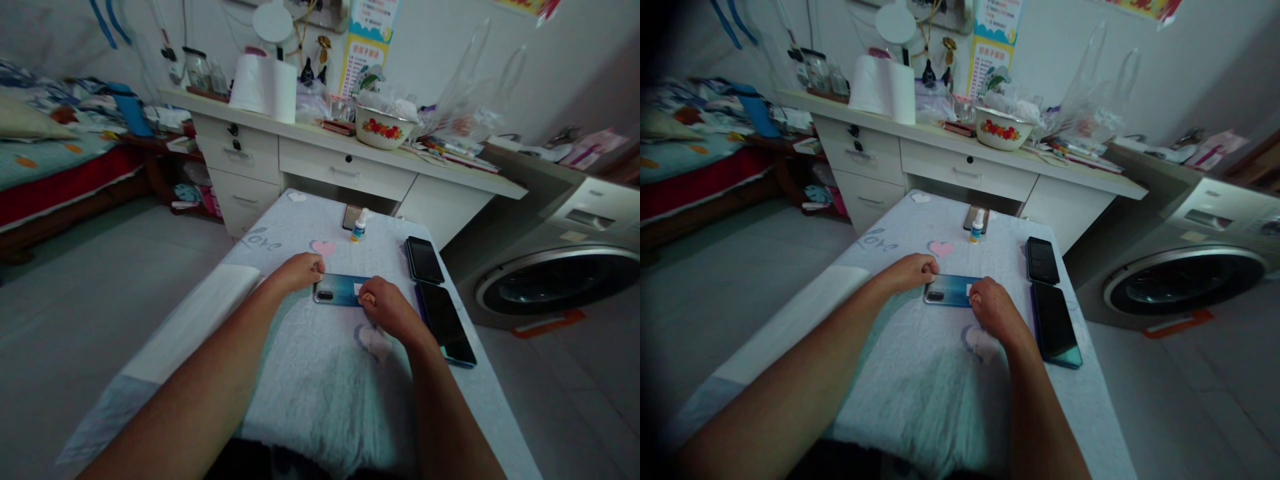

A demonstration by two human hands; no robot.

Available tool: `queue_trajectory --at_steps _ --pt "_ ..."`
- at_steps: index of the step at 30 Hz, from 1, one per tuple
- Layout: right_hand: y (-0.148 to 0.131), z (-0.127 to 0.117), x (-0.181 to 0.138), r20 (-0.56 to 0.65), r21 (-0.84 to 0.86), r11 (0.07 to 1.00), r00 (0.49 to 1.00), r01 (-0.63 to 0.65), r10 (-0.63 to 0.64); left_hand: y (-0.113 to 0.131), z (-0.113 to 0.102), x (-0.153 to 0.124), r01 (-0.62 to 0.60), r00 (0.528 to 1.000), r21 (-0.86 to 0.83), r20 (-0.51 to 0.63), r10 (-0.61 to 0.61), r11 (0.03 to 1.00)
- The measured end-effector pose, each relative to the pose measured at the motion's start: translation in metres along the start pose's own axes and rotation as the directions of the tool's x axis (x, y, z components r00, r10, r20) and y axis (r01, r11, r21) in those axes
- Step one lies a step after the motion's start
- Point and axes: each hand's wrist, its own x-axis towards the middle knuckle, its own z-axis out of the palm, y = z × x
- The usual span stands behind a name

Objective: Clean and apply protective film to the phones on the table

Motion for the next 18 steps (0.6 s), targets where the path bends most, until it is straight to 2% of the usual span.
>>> queue_trajectory --at_steps 6,14,18 --pt "-0.005 0.004 0.003 -0.010 0.030 0.999 0.999 0.044 -0.044 0.004 -0.001 -0.002 0.008 1.000 -0.001 -0.005 -0.008 1.000" --pt "0.018 -0.009 0.000 -0.013 -0.050 0.992 0.994 -0.113 0.113 0.000 0.000 0.000 0.008 1.000 -0.026 -0.001 -0.008 1.000" --pt "0.022 -0.009 0.000 -0.025 -0.056 0.990 0.991 -0.129 0.128 0.000 0.001 0.001 0.006 1.000 -0.032 -0.002 -0.006 0.999"
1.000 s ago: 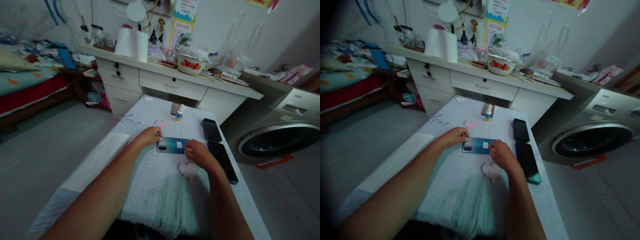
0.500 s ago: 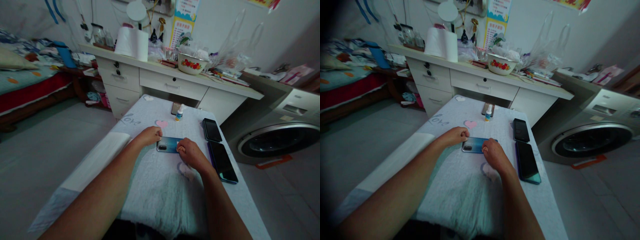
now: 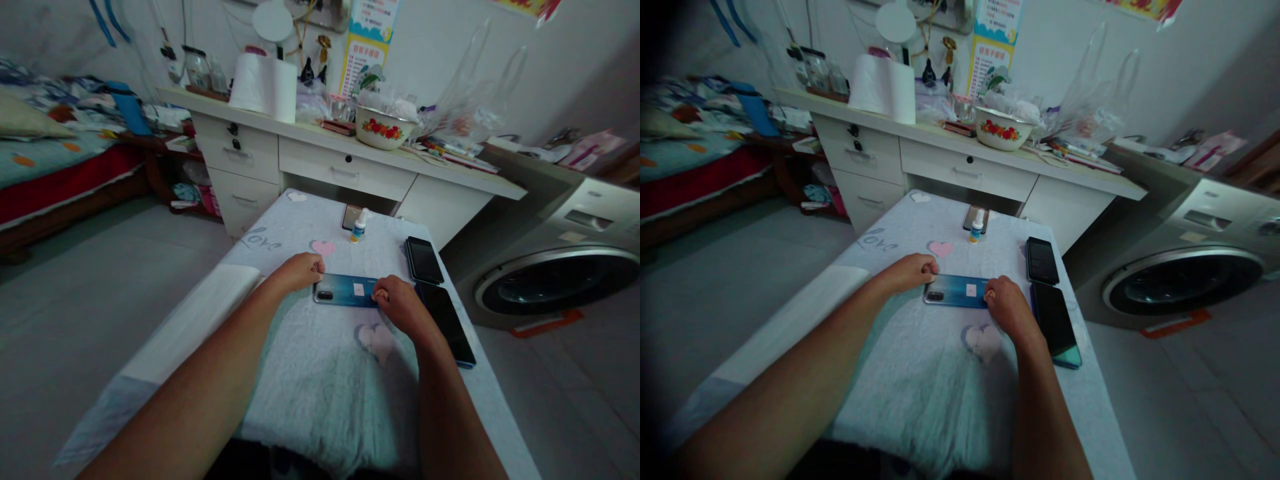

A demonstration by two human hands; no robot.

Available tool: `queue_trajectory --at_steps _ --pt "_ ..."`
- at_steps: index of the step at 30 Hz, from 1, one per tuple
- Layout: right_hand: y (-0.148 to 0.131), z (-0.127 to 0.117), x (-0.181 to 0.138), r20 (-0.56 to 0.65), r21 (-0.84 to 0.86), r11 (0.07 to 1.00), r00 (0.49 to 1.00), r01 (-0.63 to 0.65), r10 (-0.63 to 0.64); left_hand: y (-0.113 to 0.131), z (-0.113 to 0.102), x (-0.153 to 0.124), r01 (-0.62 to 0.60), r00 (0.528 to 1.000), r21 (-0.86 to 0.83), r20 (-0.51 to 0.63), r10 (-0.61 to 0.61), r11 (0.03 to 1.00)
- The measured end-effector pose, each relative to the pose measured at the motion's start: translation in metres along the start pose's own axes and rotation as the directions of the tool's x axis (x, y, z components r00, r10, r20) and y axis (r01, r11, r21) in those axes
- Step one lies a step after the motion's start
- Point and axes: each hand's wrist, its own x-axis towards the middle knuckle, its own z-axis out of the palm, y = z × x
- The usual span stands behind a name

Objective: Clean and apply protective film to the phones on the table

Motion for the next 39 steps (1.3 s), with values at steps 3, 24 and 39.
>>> queue_trajectory --at_steps 3,24,39 --pt "-0.004 0.003 0.000 -0.006 -0.002 1.000 1.000 0.022 -0.022 0.000 0.000 0.000 -0.004 1.000 0.004 -0.005 0.004 1.000" --pt "-0.044 0.029 0.006 -0.054 0.053 0.984 0.985 0.168 -0.165 0.003 -0.001 -0.001 -0.001 1.000 0.069 -0.016 0.002 0.998" --pt "-0.059 0.038 0.010 -0.064 0.075 0.968 0.970 0.238 -0.234 0.002 0.000 -0.001 -0.015 1.000 0.050 -0.021 0.016 0.999"
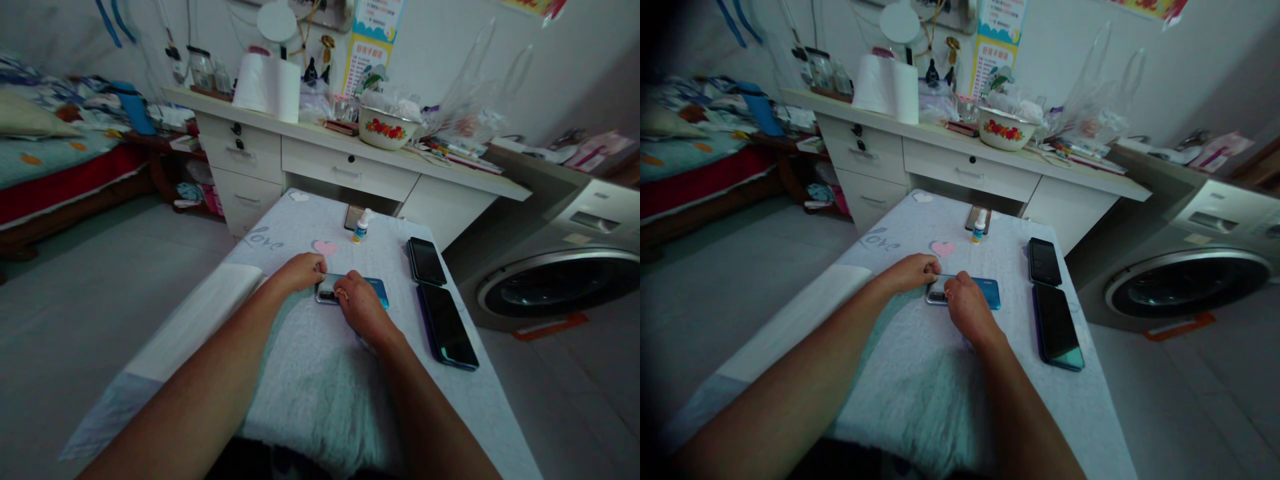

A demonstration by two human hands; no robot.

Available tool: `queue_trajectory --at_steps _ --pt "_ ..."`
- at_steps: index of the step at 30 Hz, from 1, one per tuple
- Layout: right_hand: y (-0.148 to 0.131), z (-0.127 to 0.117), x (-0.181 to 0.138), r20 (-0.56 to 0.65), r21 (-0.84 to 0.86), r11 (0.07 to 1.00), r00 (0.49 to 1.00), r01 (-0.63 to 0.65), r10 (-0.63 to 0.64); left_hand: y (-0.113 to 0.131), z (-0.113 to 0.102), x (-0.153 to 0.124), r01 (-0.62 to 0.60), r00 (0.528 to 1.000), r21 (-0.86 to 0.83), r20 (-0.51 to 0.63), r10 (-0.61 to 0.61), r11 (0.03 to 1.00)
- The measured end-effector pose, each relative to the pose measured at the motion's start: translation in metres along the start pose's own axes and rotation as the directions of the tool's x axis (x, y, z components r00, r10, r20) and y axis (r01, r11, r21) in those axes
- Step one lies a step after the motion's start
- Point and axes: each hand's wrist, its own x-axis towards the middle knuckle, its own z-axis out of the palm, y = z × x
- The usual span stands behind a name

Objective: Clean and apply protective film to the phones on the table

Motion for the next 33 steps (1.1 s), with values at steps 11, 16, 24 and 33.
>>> queue_trajectory --at_steps 11,16,24,33 --pt "-0.001 -0.001 0.003 0.015 -0.023 1.000 1.000 0.002 -0.001 -0.002 0.001 0.001 0.001 1.000 -0.014 0.005 -0.001 1.000" --pt "-0.002 -0.005 -0.002 0.043 -0.024 1.000 0.999 0.005 -0.004 -0.001 0.000 0.001 0.003 1.000 -0.012 0.010 -0.003 1.000" --pt "0.006 -0.009 -0.003 0.015 -0.080 0.993 0.996 -0.086 0.087 -0.005 0.001 0.002 -0.019 1.000 -0.022 0.006 0.019 1.000" --pt "0.001 -0.006 -0.003 0.003 -0.069 0.992 0.994 -0.108 0.108 -0.002 0.000 0.001 -0.005 1.000 -0.013 0.004 0.006 1.000"
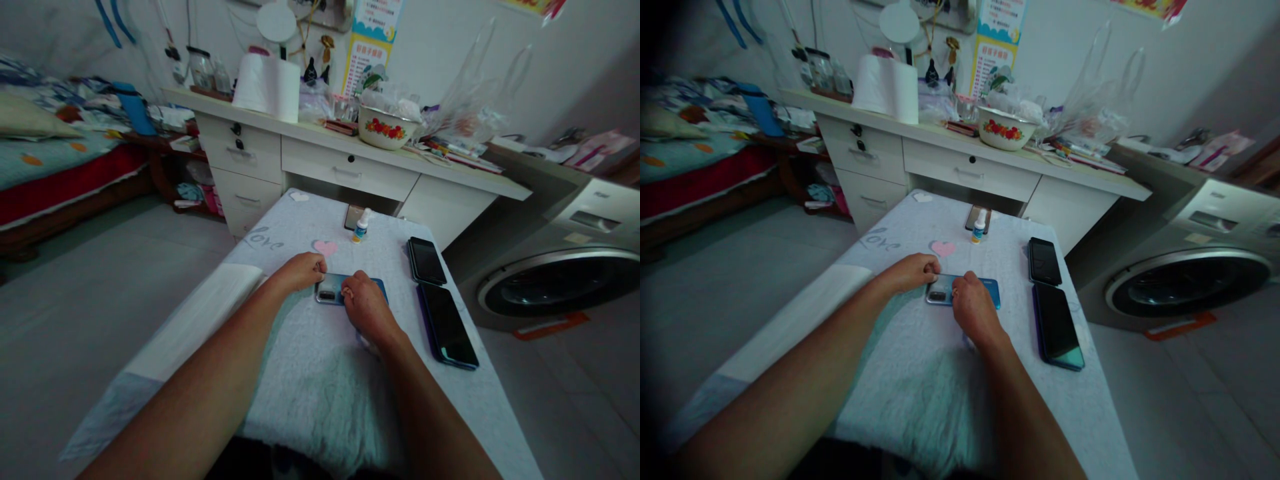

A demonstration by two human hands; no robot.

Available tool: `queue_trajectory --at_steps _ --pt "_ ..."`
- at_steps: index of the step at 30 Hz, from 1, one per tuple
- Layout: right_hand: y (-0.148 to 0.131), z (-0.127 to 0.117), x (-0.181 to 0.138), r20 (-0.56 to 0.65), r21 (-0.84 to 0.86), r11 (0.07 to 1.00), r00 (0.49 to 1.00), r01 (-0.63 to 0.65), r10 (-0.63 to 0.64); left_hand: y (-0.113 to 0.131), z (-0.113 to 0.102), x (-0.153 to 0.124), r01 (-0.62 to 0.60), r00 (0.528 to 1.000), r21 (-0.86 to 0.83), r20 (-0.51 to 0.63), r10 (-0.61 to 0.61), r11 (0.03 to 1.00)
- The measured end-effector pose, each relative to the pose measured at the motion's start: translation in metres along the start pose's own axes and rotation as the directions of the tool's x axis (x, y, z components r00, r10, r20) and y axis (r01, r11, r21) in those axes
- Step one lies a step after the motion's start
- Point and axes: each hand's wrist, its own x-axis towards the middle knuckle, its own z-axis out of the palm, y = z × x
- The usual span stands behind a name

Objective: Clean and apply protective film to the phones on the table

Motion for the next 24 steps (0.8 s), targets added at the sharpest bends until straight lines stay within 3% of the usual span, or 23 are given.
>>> queue_trajectory --at_steps 9,24 --pt "-0.004 0.004 0.000 0.003 -0.007 0.998 0.998 0.057 -0.057 -0.001 0.001 0.000 0.014 1.000 -0.043 0.009 -0.013 0.999" --pt "0.018 -0.013 -0.006 0.009 -0.089 0.990 0.993 -0.113 0.114 -0.006 0.002 0.002 -0.007 1.000 -0.020 0.010 0.008 1.000"
